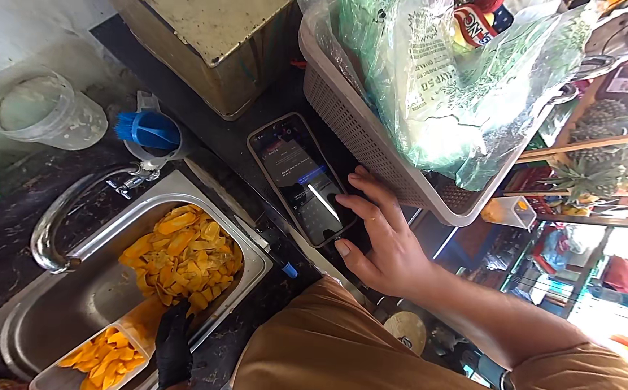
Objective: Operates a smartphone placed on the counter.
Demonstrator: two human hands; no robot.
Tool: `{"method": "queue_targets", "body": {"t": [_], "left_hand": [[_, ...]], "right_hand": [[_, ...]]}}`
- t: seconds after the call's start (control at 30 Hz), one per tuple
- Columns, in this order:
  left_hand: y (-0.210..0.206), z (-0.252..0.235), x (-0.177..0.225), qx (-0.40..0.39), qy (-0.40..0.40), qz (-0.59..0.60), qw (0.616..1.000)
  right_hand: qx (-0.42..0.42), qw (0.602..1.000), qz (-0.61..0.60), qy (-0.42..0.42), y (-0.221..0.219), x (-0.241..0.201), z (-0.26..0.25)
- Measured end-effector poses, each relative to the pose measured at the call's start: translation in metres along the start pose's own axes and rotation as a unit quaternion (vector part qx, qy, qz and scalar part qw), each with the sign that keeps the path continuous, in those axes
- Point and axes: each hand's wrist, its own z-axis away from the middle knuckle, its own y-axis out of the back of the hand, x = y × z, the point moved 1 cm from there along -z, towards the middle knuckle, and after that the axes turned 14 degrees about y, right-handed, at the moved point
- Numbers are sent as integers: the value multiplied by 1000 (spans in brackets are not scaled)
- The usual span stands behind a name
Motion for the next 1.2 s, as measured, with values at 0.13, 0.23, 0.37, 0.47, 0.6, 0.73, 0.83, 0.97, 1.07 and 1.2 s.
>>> {"method": "queue_targets", "body": {"t": [0.13,0.23,0.37,0.47,0.6,0.73,0.83,0.97,1.07,1.2], "left_hand": [[-1,2,1,1,-3,2,1000],[-1,3,2,0,-4,1,1000],[0,2,1,3,2,3,1000],[1,0,-1,-2,-11,1,1000],[1,0,-1,-5,-15,5,1000],[1,2,0,-2,-12,11,1000],[1,1,1,-3,-6,11,1000],[0,2,1,3,-8,5,1000],[-2,6,4,4,0,7,1000],[-2,6,4,4,0,14,1000]], "right_hand": [[-16,999,35,-14,-2,-1,-2],[-19,999,32,-14,-2,-1,-2],[-60,997,41,31,-2,-3,-3],[-84,993,56,58,-4,-4,-6],[-104,991,62,50,-4,-4,-8],[-71,996,46,24,-4,-2,-7],[-81,995,55,28,-4,-3,-8],[-96,993,49,49,-4,-4,-8],[-51,998,10,46,-1,-2,-5],[-4,999,-21,38,2,1,4]]}}
